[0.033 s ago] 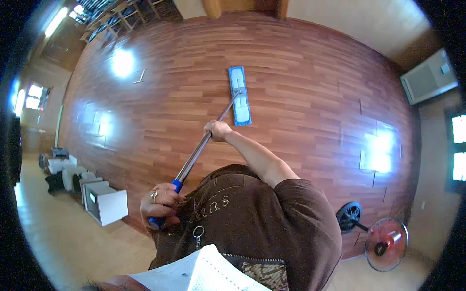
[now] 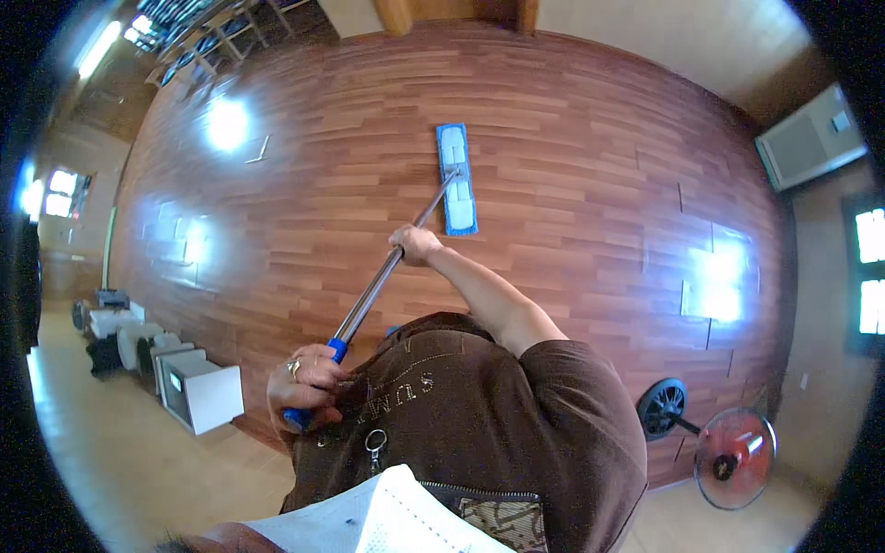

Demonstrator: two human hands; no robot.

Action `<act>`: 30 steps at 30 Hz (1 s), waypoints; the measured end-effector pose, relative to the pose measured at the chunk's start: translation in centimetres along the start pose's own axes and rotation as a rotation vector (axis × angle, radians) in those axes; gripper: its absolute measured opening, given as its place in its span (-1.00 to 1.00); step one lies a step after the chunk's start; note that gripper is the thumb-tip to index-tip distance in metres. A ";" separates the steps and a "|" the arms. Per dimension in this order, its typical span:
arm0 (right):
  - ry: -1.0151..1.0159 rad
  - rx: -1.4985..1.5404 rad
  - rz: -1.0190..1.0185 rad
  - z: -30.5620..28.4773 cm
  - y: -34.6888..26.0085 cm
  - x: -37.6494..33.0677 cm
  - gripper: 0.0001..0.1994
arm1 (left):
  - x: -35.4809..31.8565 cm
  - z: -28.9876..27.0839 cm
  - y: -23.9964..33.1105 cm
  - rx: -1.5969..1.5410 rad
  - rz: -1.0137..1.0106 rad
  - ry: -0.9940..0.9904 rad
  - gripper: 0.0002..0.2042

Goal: The recorder is mopping a large wooden floor using a flat mop.

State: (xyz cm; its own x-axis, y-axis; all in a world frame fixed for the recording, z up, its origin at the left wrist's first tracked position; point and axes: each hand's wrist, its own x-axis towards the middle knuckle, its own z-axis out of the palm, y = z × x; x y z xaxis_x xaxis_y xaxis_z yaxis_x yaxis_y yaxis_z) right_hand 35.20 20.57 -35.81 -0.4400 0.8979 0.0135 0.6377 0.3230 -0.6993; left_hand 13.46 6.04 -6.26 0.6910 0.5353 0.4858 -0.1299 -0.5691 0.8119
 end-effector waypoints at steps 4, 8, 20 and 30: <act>0.179 -0.019 0.082 -3.0 5.1 -2.0 -0.81 | 3.6 -0.5 -3.7 -0.019 -0.012 -0.131 -0.75; 0.301 -0.039 0.202 -5.9 9.8 -4.1 -0.83 | 7.4 -0.7 -6.9 0.002 -0.034 -0.181 -0.75; 0.780 -0.034 0.409 -9.9 19.6 -12.3 -0.80 | 21.1 -2.4 -19.4 -0.393 0.052 -0.598 -0.81; 1.020 -0.093 0.754 -7.1 14.6 -13.4 -0.89 | 26.7 -5.7 -25.4 -0.653 0.017 -0.780 -0.83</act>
State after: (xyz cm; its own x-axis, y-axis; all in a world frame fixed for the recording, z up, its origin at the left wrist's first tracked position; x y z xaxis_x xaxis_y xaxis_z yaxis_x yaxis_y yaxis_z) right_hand 54.86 15.41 -41.18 0.7080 0.6754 0.2061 0.5763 -0.3839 -0.7215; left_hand 31.15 38.41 -12.09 0.9262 -0.1591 0.3418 -0.3456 0.0041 0.9384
